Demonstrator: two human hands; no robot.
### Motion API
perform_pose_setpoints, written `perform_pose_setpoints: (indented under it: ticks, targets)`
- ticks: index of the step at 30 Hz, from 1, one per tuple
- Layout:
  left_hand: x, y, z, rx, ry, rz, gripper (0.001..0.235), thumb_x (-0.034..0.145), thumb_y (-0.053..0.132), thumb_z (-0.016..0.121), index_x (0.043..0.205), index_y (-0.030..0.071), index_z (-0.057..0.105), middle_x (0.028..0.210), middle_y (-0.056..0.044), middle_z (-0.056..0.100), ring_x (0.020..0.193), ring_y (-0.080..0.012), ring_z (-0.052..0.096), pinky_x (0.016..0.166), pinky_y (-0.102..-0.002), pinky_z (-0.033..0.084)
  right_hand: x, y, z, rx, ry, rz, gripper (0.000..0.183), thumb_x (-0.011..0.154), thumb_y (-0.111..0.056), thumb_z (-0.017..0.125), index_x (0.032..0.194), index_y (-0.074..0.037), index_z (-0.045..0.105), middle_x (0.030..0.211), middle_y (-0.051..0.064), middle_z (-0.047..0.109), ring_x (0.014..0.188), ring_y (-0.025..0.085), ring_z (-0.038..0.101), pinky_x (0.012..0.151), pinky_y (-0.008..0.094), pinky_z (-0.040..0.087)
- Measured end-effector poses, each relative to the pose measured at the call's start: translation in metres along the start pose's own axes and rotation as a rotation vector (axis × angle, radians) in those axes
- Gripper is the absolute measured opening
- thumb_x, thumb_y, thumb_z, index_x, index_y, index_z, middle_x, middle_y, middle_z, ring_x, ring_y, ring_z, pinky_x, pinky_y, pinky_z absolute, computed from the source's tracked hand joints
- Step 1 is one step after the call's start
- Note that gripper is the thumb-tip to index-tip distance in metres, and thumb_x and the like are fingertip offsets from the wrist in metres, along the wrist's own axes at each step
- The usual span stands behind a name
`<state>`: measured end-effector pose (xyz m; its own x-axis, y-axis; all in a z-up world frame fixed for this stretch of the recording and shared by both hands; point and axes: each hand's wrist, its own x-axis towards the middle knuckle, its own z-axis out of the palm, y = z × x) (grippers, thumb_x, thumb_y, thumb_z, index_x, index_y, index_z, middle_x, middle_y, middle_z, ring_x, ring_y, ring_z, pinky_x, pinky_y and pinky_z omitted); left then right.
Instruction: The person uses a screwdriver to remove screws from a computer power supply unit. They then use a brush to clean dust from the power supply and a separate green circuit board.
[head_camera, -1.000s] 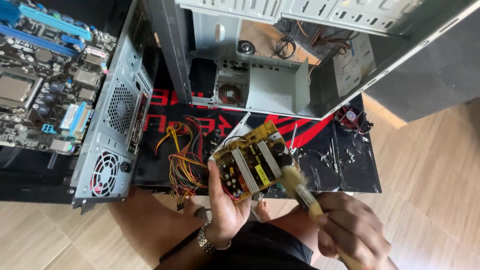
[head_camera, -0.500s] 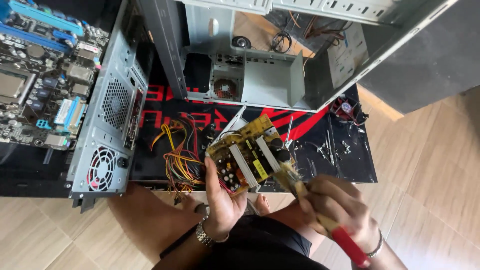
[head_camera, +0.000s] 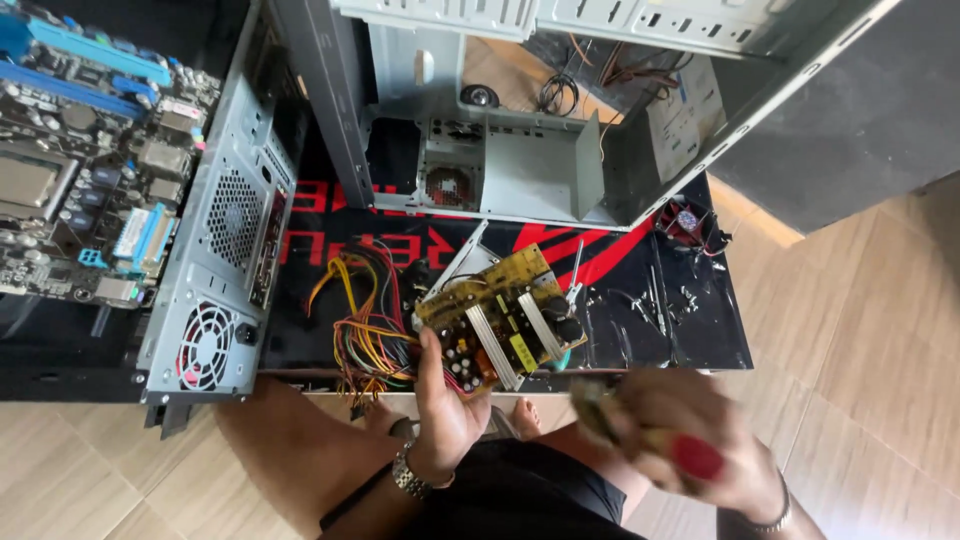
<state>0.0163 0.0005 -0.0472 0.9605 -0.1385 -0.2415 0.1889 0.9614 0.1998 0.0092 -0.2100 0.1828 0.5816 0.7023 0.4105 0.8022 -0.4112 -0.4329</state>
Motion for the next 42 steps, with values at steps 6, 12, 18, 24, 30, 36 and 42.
perform_pose_setpoints:
  ticks: [6, 12, 18, 24, 30, 36, 42]
  targets:
    - [0.008, -0.014, -0.047, -0.051, -0.150, -0.041, 0.045, 0.106, 0.041, 0.051, 0.144, 0.018, 0.055, 0.089, -0.005, 0.070, 0.061, -0.0161, 0.071, 0.048, -0.028, 0.055, -0.021, -0.004, 0.001, -0.191, 0.487, -0.061, 0.018, 0.092, -0.009, 0.056, 0.075, -0.007, 0.056, 0.068, 0.008, 0.067, 0.059, 0.023, 0.079, 0.042, 0.027, 0.067]
    - [0.011, -0.042, -0.117, 0.282, -0.426, 0.428, 0.073, 0.105, -0.010, 0.051, 0.163, 0.028, 0.028, 0.165, 0.014, 0.023, 0.122, -0.0211, 0.064, 0.086, -0.035, 0.067, -0.014, 0.012, 0.019, -0.277, 0.239, -0.207, 0.019, 0.089, -0.011, 0.074, 0.087, 0.001, 0.059, 0.084, 0.014, 0.062, 0.074, 0.028, 0.071, 0.070, 0.042, 0.072]
    - [0.000, -0.006, -0.004, -0.066, -0.094, -0.010, 0.043, 0.103, 0.042, 0.055, 0.133, 0.012, 0.065, 0.108, -0.013, 0.074, 0.095, -0.0269, 0.075, 0.077, -0.039, 0.067, -0.009, 0.028, 0.028, -0.065, 0.145, -0.134, 0.024, 0.095, 0.002, 0.061, 0.079, -0.004, 0.043, 0.079, 0.010, 0.049, 0.055, 0.017, 0.054, 0.043, 0.026, 0.045]
    - [0.012, -0.026, -0.078, 0.296, -0.286, 0.415, 0.072, 0.102, -0.009, 0.051, 0.161, 0.026, 0.029, 0.171, 0.017, 0.002, 0.135, -0.0239, 0.053, 0.084, -0.036, 0.067, -0.017, 0.022, 0.027, -0.240, 0.219, -0.155, 0.009, 0.094, -0.005, 0.064, 0.095, -0.002, 0.055, 0.089, 0.011, 0.058, 0.076, 0.029, 0.071, 0.065, 0.036, 0.050]
    - [-0.004, 0.005, 0.007, -0.025, 0.092, -0.125, 0.076, 0.089, 0.065, 0.055, 0.139, 0.007, 0.059, 0.146, -0.012, 0.059, 0.115, -0.0351, 0.067, 0.091, -0.048, 0.060, -0.032, 0.023, 0.013, -0.181, 0.515, -0.158, 0.022, 0.089, -0.009, 0.057, 0.068, -0.004, 0.052, 0.064, 0.011, 0.058, 0.051, 0.025, 0.065, 0.047, 0.032, 0.063]
    - [0.007, -0.011, -0.041, 0.073, 0.356, -0.071, 0.062, 0.092, 0.048, 0.056, 0.148, 0.063, 0.038, 0.143, 0.041, 0.041, 0.100, -0.0256, 0.071, 0.075, -0.047, 0.063, -0.034, 0.028, 0.021, -0.115, 0.335, -0.176, 0.028, 0.100, -0.029, 0.059, 0.105, -0.001, 0.058, 0.095, 0.014, 0.059, 0.086, 0.038, 0.073, 0.078, 0.049, 0.069]
    - [0.023, -0.027, -0.098, 1.229, -0.270, 1.095, 0.113, 0.081, -0.008, 0.086, 0.165, -0.001, 0.010, 0.175, -0.006, 0.006, 0.162, -0.0164, 0.006, 0.135, -0.025, 0.018, -0.005, 0.006, 0.003, -0.220, 0.481, -0.060, 0.018, 0.090, -0.012, 0.058, 0.075, -0.001, 0.057, 0.067, 0.010, 0.060, 0.070, 0.030, 0.077, 0.060, 0.033, 0.070]
